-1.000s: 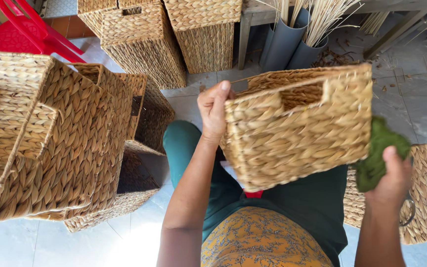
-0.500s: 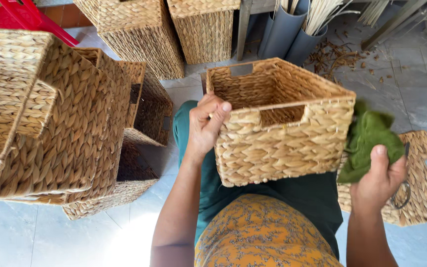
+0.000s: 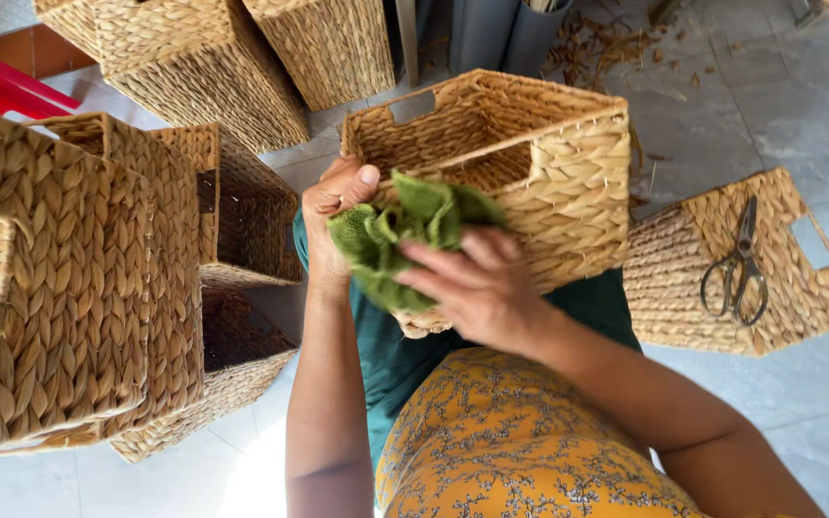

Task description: The person sits on the floor and wipes woven water hyacinth storage baskets with a green cloth, turning each basket to clean the interior, exterior sides and rim, then uses scissors to trim loose straw ends from a basket.

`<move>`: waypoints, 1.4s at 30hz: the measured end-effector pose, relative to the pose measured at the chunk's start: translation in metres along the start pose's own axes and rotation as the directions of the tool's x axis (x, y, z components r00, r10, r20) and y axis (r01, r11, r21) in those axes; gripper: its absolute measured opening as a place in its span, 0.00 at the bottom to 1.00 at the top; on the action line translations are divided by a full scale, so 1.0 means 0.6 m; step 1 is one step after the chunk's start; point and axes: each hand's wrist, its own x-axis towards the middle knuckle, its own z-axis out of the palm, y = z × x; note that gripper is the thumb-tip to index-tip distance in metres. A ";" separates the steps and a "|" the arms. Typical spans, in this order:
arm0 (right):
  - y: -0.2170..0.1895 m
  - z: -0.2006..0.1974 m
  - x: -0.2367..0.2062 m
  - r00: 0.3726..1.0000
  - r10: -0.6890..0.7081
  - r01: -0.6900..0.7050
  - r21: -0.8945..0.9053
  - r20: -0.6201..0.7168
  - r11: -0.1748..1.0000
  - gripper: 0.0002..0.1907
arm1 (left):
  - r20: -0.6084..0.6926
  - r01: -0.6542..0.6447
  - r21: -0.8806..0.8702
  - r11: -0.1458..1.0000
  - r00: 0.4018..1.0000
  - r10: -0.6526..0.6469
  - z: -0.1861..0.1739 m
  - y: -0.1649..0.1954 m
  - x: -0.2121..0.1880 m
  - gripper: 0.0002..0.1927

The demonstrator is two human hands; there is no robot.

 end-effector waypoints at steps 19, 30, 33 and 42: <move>-0.056 0.019 -0.032 0.992 -0.124 0.114 0.251 0.025 0.961 0.30 | -0.061 -0.082 -0.032 0.996 0.995 0.080 0.018 -0.008 -0.006 0.26; 0.111 -0.039 -0.181 0.984 0.056 -0.066 -0.054 -0.171 0.996 0.21 | -0.030 -0.104 0.008 0.995 0.994 0.104 0.018 -0.018 -0.009 0.25; 0.146 -0.065 -0.217 0.897 0.361 -0.373 0.000 -0.254 0.928 0.18 | -0.054 -0.111 -0.007 0.994 0.992 0.111 0.025 -0.023 -0.006 0.26; -0.009 0.004 -0.109 0.992 0.120 -0.117 0.059 -0.037 0.991 0.33 | -0.128 -0.084 -0.024 0.996 0.989 0.081 0.027 -0.024 -0.006 0.25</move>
